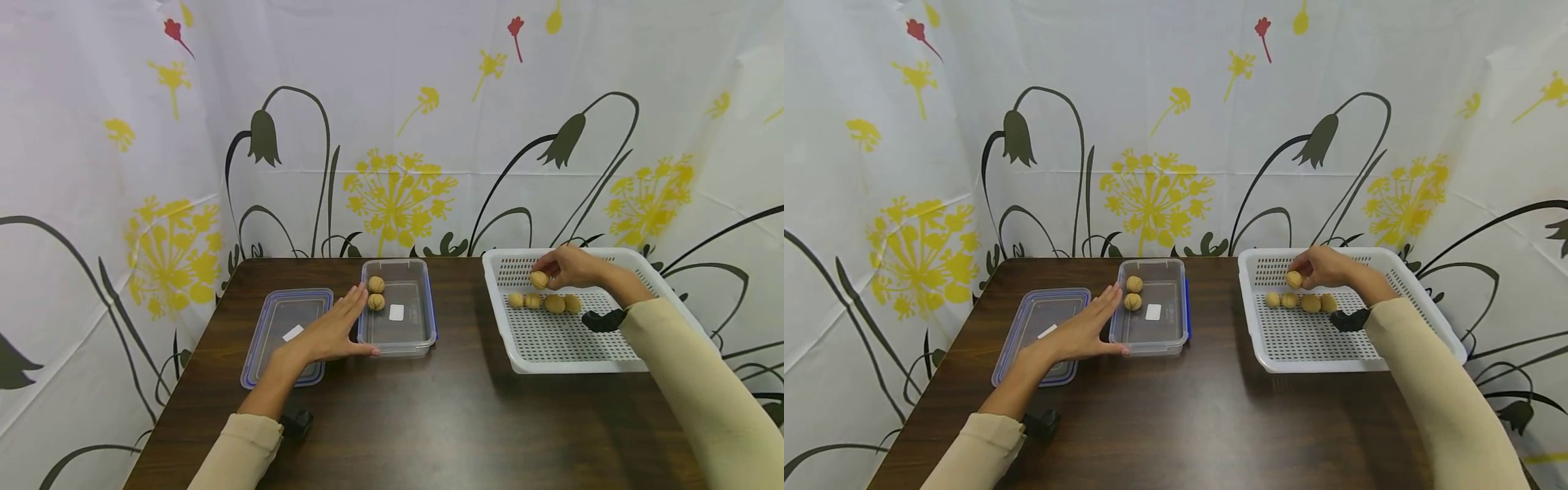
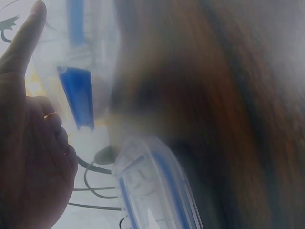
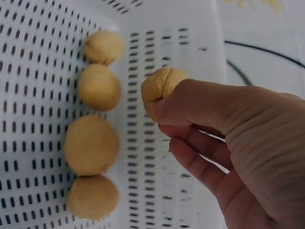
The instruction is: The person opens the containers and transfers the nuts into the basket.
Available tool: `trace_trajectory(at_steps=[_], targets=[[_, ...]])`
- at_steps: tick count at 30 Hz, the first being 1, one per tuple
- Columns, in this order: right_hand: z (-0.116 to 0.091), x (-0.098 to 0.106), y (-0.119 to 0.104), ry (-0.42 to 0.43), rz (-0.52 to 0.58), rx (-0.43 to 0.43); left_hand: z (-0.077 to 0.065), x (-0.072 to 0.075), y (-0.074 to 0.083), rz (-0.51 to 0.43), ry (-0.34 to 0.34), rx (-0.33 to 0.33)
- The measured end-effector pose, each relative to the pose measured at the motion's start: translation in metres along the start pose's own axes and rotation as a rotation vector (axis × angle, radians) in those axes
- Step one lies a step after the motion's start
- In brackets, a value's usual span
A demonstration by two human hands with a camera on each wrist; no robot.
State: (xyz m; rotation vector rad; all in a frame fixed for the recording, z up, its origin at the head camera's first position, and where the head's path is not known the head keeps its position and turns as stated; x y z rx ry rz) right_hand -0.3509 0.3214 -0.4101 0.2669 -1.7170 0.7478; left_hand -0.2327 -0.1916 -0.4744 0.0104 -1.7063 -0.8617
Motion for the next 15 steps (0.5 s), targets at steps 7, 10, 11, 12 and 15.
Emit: trace_trajectory(at_steps=[7,10,11,12,15], targets=[[-0.003,-0.014,0.017,-0.02,0.018,-0.052,-0.001,-0.001,0.0,-0.005,0.003,-0.006],[-0.001,-0.019,0.022,-0.012,0.007,-0.043,-0.001,0.0,0.001,-0.009,0.003,-0.001],[-0.001,-0.021,0.023,-0.009,0.003,-0.044,-0.001,0.0,0.001,-0.008,0.002,0.001],[-0.001,-0.022,0.024,-0.008,-0.004,-0.042,-0.001,0.0,0.001,-0.009,0.002,0.001],[0.0,-0.025,0.024,-0.001,-0.018,-0.05,-0.001,0.0,0.0,-0.01,0.009,-0.003]])
Point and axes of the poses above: each hand's wrist, its own z-axis towards the middle knuckle, its own x-axis out of the back of the hand, y = z × x, the point moved 1 cm from there along z, towards the middle knuckle, and after that the axes turned 8 degrees about -z, right-handed, at the moved point
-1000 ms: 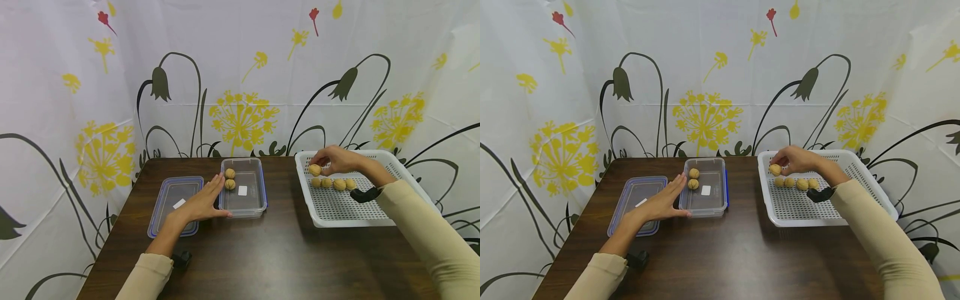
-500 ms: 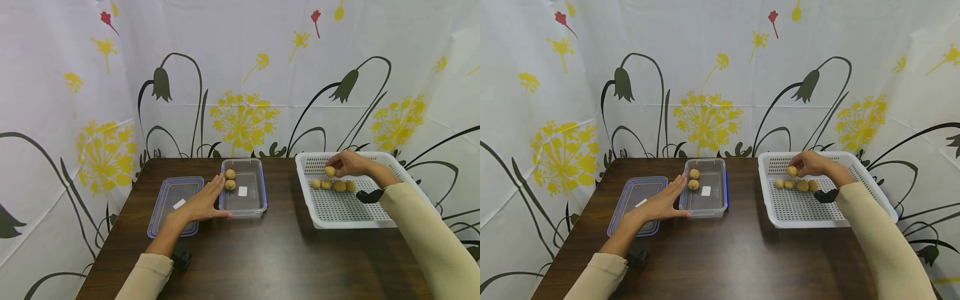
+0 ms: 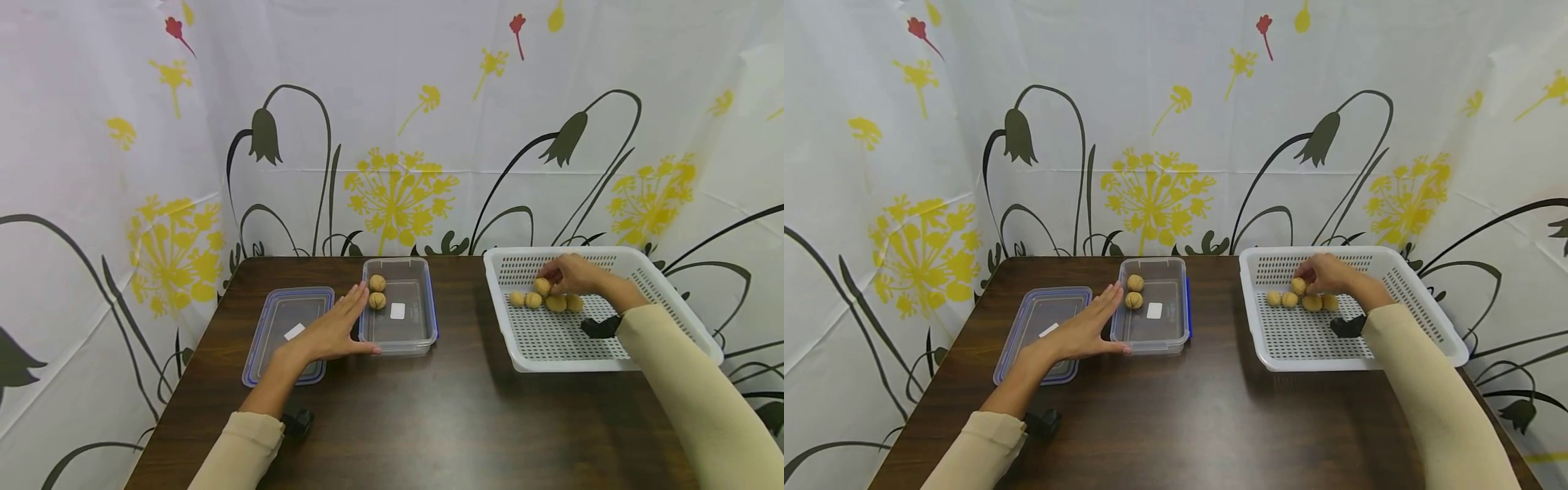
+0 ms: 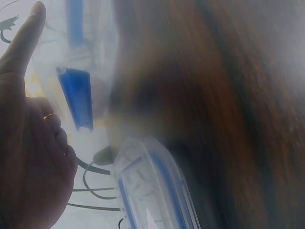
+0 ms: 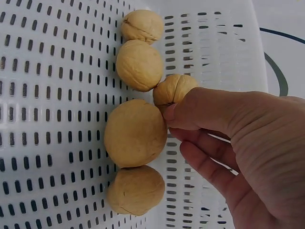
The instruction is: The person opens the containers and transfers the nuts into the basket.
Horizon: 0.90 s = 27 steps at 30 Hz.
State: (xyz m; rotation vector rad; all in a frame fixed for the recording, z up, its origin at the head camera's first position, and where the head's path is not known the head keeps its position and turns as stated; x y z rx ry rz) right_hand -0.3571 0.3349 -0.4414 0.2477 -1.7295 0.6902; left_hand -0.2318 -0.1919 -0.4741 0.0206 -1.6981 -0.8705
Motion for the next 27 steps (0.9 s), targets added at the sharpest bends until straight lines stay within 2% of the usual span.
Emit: trace_trajectory(at_steps=[13,27], targets=[[-0.004,-0.001,-0.001,0.039,-0.009,-0.047,0.0,-0.001,0.0,0.013,-0.004,0.003],[-0.008,0.019,-0.03,0.124,-0.033,0.039,0.0,-0.002,-0.001,0.002,0.002,0.001]])
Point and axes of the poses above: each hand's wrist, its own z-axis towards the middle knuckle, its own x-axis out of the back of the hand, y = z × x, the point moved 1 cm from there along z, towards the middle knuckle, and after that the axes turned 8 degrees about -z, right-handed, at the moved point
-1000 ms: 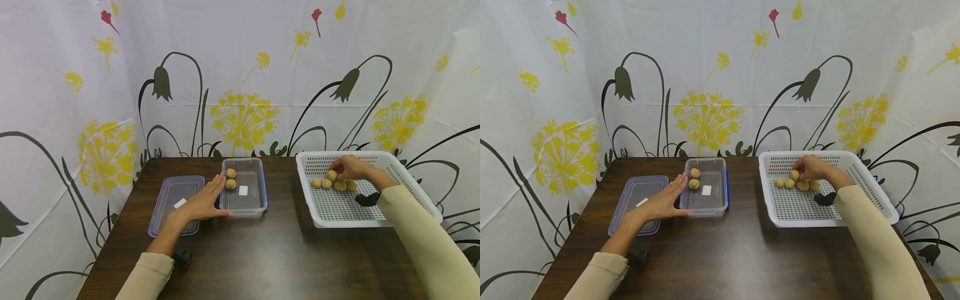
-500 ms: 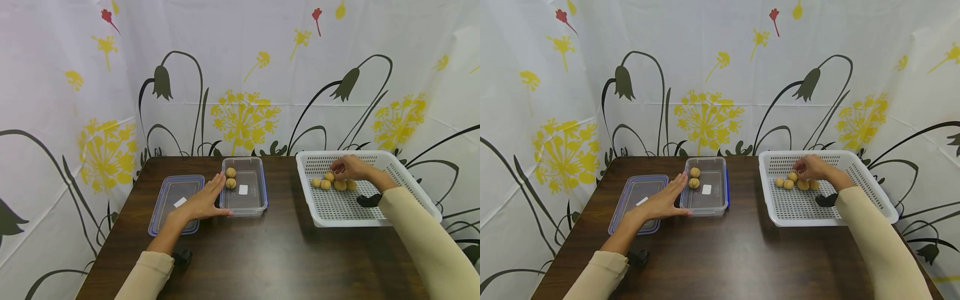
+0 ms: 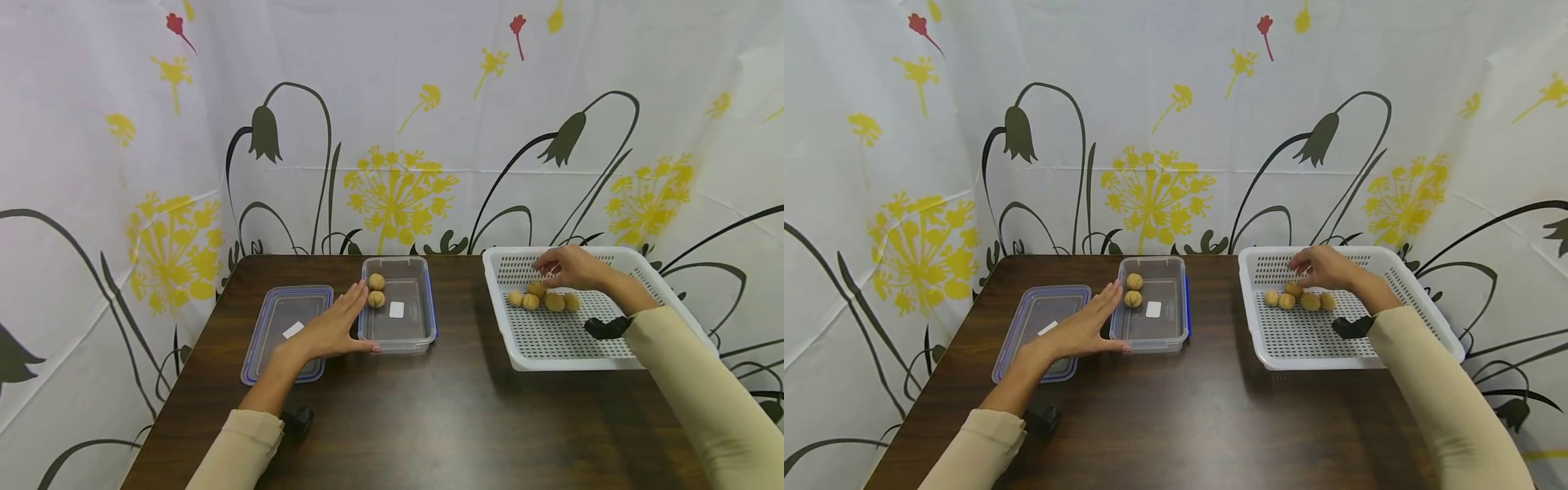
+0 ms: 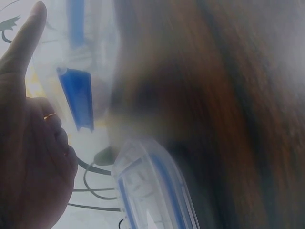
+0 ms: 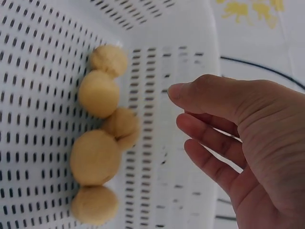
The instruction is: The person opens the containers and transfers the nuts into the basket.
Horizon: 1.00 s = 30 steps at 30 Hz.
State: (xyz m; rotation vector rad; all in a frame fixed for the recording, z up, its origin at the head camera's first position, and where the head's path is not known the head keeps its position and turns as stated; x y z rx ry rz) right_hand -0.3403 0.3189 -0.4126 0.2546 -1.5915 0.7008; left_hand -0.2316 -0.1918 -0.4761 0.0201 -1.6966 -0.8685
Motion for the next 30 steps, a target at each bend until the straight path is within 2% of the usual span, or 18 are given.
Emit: trace_trajectory(at_steps=[14,23,30], targets=[[0.014,0.015,-0.046,0.048,-0.023,0.135,0.001,0.0,0.0,0.03,-0.01,0.005],[0.031,0.019,-0.08,0.072,-0.063,0.272,0.001,0.001,0.0,0.042,-0.009,0.001],[0.047,0.017,-0.102,0.058,-0.089,0.326,0.001,0.002,0.001,0.032,-0.007,-0.004]])
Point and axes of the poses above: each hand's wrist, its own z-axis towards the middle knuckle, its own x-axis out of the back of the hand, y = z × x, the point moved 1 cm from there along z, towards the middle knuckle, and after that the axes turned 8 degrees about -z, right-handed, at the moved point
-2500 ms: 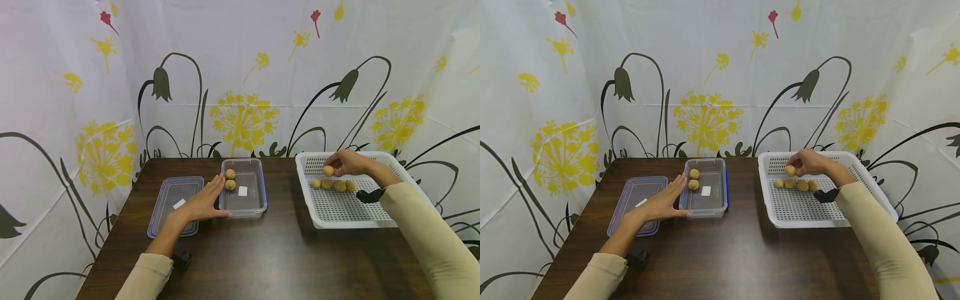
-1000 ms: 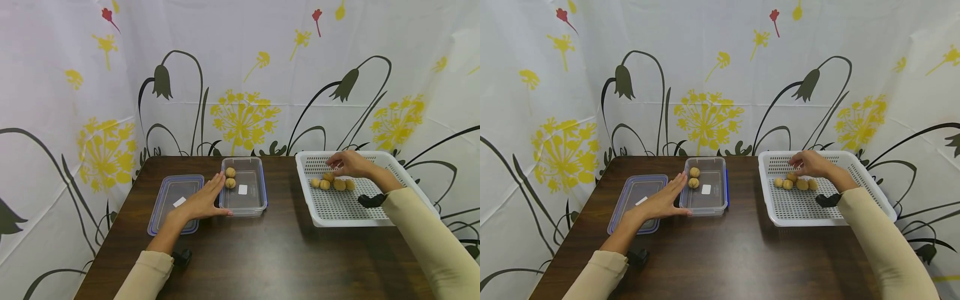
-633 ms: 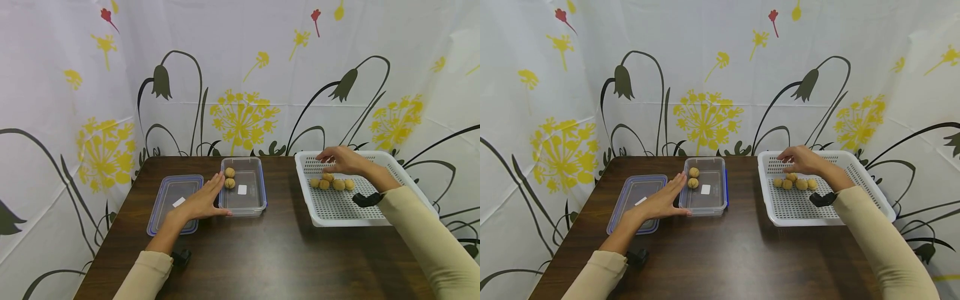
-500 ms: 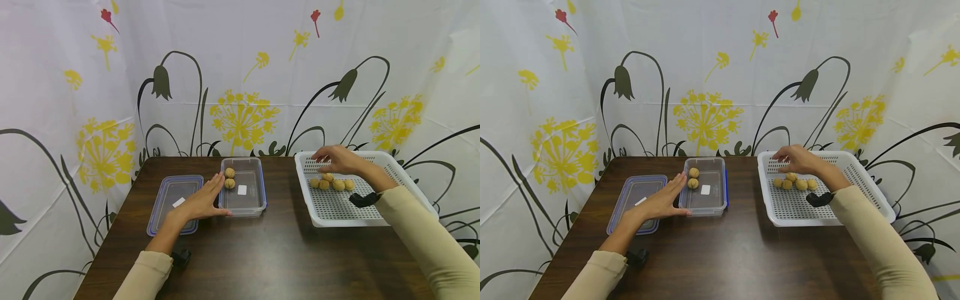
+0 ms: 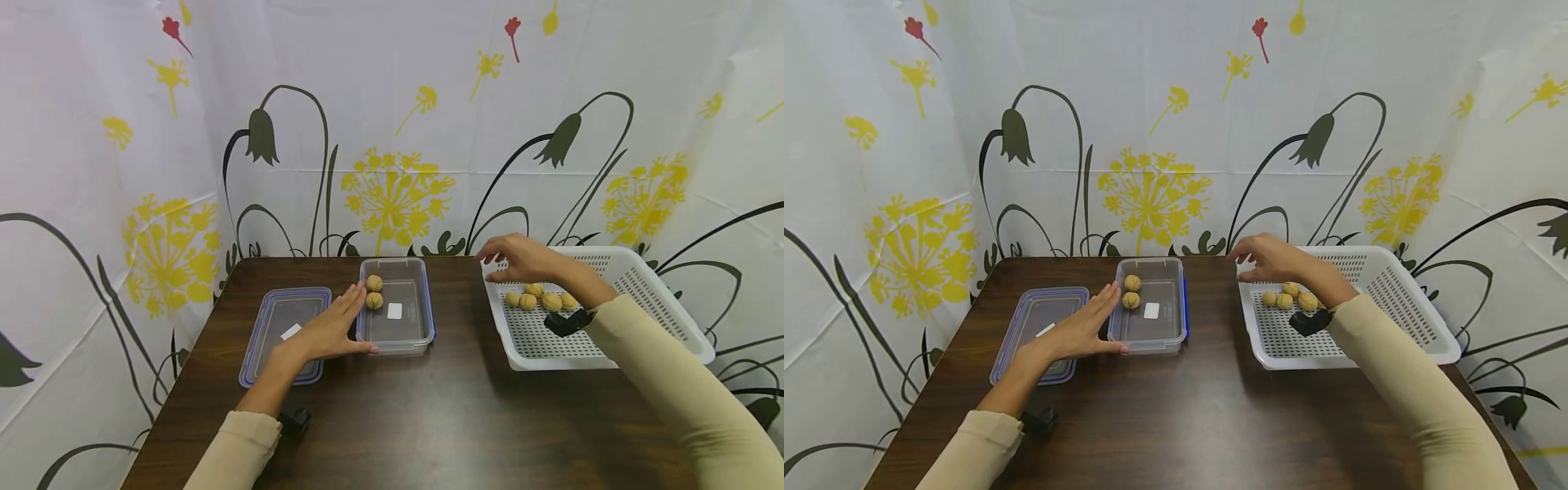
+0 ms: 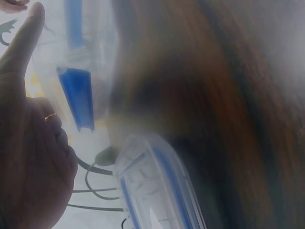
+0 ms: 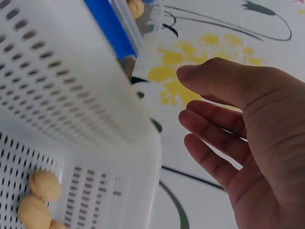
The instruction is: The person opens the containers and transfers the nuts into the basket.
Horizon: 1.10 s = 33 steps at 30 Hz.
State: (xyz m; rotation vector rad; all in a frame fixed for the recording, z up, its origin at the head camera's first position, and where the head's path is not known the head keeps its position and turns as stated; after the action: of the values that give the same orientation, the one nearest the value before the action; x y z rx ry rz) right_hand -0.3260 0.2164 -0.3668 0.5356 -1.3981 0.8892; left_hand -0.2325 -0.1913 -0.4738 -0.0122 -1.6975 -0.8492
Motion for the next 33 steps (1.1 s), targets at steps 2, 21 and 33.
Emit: trace_trajectory(at_steps=[2,21,33], targets=[[0.007,-0.001,-0.004,-0.009,0.0,0.005,0.0,0.0,0.0,0.002,0.002,-0.001],[0.073,-0.036,-0.04,-0.079,0.102,0.114,0.0,0.001,0.0,0.001,0.002,-0.005],[0.102,-0.069,-0.047,-0.139,0.196,0.101,0.001,-0.001,-0.001,0.006,-0.002,0.002]])
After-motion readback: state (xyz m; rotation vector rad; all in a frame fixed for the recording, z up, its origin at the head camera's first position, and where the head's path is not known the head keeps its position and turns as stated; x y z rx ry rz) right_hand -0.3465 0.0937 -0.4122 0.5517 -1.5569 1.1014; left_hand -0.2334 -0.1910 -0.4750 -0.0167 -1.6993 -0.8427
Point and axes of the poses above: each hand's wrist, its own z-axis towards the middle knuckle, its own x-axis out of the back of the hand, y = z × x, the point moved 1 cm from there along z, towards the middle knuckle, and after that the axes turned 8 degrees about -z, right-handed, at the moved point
